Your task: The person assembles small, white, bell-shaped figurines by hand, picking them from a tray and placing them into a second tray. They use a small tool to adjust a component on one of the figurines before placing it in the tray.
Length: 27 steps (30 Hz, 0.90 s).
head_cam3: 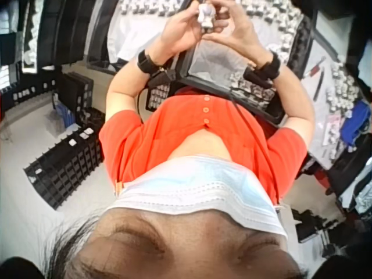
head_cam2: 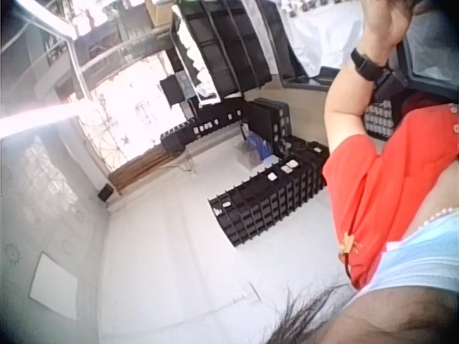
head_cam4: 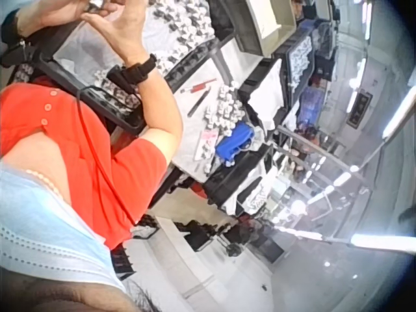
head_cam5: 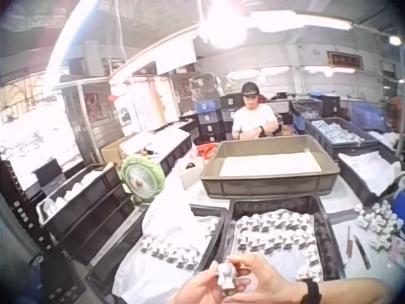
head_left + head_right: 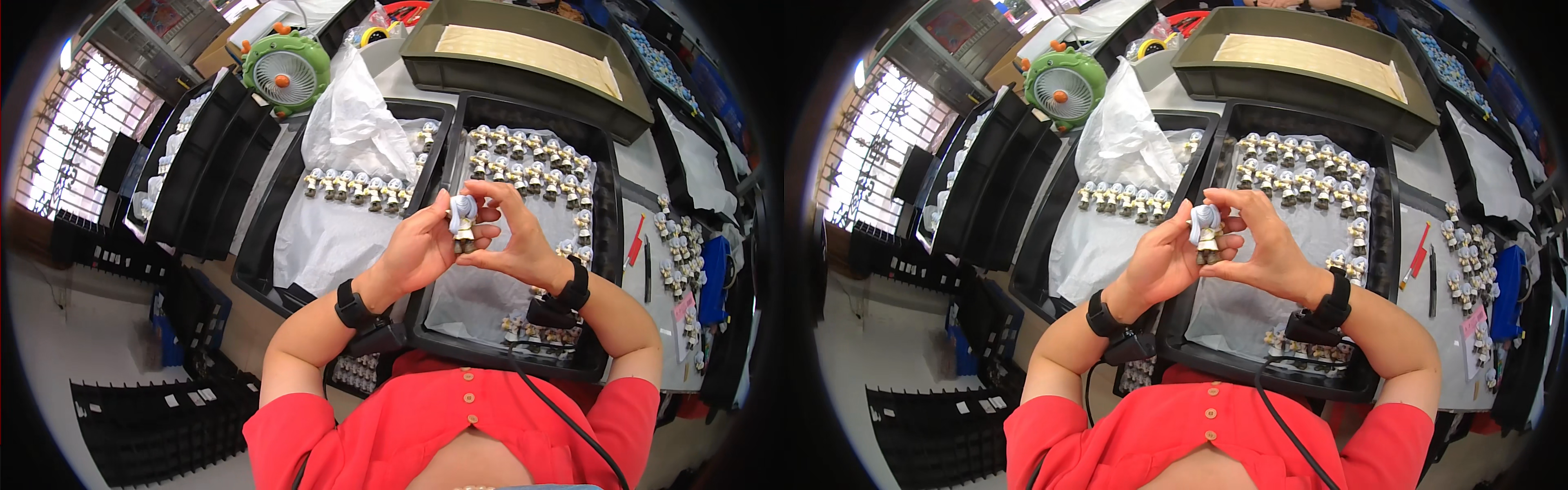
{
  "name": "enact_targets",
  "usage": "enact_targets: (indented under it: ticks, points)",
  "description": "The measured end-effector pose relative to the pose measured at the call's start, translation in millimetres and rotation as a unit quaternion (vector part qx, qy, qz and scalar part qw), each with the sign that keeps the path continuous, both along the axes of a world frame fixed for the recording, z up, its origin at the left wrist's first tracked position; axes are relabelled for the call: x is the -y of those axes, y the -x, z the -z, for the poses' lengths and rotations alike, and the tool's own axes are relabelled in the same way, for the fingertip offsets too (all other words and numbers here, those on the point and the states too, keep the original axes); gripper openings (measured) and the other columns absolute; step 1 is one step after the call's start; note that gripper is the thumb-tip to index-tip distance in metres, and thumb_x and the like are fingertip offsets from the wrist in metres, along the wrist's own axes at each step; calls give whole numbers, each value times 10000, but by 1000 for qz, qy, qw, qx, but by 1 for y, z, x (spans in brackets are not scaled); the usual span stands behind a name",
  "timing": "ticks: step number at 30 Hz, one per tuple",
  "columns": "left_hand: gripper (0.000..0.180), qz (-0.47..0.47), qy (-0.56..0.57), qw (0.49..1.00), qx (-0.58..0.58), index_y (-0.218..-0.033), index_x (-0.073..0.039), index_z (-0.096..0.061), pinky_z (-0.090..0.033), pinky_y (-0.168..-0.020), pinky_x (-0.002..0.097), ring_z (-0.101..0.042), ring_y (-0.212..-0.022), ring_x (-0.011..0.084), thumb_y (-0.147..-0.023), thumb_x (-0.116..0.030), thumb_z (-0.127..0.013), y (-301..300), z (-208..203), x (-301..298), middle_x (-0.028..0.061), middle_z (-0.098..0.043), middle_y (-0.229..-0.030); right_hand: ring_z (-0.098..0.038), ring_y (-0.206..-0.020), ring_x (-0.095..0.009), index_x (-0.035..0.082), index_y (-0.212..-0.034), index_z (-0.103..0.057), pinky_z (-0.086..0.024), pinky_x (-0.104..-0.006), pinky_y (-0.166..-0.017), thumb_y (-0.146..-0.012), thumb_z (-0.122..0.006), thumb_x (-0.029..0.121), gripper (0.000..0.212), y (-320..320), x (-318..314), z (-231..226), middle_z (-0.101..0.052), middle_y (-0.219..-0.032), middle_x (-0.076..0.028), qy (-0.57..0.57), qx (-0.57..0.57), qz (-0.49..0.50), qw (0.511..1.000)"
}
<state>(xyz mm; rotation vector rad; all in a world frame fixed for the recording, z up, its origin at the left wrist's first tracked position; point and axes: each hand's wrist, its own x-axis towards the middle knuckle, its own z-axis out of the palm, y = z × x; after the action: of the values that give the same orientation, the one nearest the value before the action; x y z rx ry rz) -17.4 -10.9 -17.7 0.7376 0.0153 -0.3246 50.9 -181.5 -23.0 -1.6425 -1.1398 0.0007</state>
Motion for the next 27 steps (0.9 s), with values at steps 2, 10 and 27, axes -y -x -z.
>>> enact_targets:
  ticks: [2, 10, 27]
  points:
    - [512, -23, -58, 998, -1, -1258, -33, -467, -488, -855, 360, -601, -999, 231, -998, -440, -297, 5, -6, -8, 106, -569, -1158, -534, -1033, -235, 89, -1308, -440, -439, -348, -875, -604, -848, 164, 817, -5, 0, 1, -518, -1212, -86, -13, 43, 2, 999]
    - [442, -109, -454, 881, 75, -1084, -45, -572, -440, -793, 291, -575, -910, 143, -994, -422, -359, -15, -63, -124, 55, -614, -1021, -532, -1040, -180, 91, -1331, -434, -423, -317, -852, -698, -776, 150, 722, -16, 7, -2, -566, -1161, -66, -44, -38, 0, 998]
    - [425, 260, -615, 728, -155, -920, -59, -613, -459, -592, 295, -570, -695, 129, -932, -465, -488, 48, 20, -150, 38, -603, -845, -589, -828, -127, 53, -1131, -600, -463, -259, -724, -767, -692, 68, 376, -22, -1, 2, -643, -957, -55, 40, -72, 5, 997]
